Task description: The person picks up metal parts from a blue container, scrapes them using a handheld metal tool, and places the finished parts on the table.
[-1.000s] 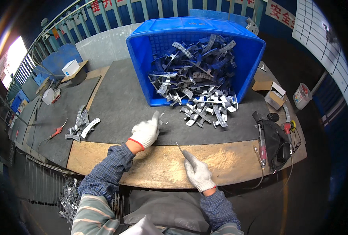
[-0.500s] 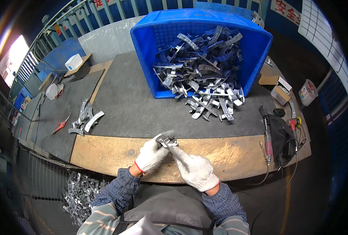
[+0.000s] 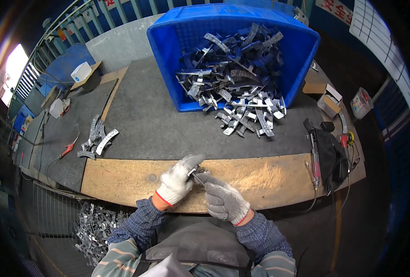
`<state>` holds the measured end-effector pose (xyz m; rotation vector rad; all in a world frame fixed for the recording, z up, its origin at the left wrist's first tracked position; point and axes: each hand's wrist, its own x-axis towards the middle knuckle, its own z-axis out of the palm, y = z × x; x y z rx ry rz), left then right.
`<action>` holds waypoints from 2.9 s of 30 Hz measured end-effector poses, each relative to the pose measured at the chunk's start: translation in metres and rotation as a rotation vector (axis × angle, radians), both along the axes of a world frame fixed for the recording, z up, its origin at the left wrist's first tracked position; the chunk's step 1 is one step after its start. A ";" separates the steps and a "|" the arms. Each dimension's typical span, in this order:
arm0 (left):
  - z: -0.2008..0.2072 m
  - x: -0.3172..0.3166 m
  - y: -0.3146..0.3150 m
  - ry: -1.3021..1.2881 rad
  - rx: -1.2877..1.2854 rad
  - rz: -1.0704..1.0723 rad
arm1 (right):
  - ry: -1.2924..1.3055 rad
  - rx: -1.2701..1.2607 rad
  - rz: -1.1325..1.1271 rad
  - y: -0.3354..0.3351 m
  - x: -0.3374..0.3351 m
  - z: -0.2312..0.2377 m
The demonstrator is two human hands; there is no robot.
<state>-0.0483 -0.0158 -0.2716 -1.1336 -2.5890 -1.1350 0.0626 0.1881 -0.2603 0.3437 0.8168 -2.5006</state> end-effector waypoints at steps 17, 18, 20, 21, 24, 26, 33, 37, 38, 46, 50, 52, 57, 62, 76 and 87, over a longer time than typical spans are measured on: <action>-0.004 -0.017 -0.014 -1.012 1.155 0.254 | 0.650 1.447 0.043 0.006 0.009 0.036; -0.001 -0.017 -0.016 -1.029 1.126 0.263 | 0.650 1.449 0.038 0.002 0.008 0.029; 0.003 -0.013 -0.017 -1.014 1.182 0.220 | 0.681 1.554 -0.039 -0.004 0.007 0.014; 0.003 -0.010 -0.016 -1.004 1.183 0.227 | 0.705 1.562 -0.058 -0.005 0.006 0.007; 0.004 0.000 -0.012 -0.944 1.218 0.223 | 0.726 1.594 -0.078 -0.005 0.007 -0.002; 0.002 0.007 -0.009 -0.874 1.142 0.277 | 0.707 1.618 -0.036 -0.004 0.007 -0.002; -0.008 0.043 -0.004 -0.516 0.721 -0.077 | 0.072 0.577 0.081 0.004 -0.001 -0.009; -0.005 0.039 0.000 -0.253 0.453 -0.015 | -0.070 0.130 0.002 -0.006 -0.002 -0.024; -0.005 0.038 0.000 -0.256 0.374 0.030 | -0.120 0.179 0.032 -0.013 -0.001 -0.026; -0.017 -0.047 -0.061 0.177 -0.077 0.219 | 0.628 1.550 0.135 -0.013 0.007 -0.006; -0.005 -0.100 -0.143 -0.196 0.041 0.923 | 0.426 1.584 0.022 0.012 0.004 -0.013; 0.007 -0.115 -0.166 -0.012 -0.040 1.079 | 0.453 1.610 -0.020 0.018 -0.001 -0.022; 0.015 -0.113 -0.117 0.104 0.202 0.639 | 0.549 1.688 0.004 0.018 -0.008 -0.038; 0.013 -0.111 0.016 0.113 -0.067 0.110 | 0.575 1.682 -0.002 0.020 -0.008 -0.042; -0.035 -0.122 0.217 0.515 -0.689 -0.141 | 0.651 1.608 -0.131 0.026 -0.002 -0.053; -0.014 -0.100 0.054 -0.332 0.210 0.179 | 0.545 1.434 -0.201 0.027 0.003 -0.048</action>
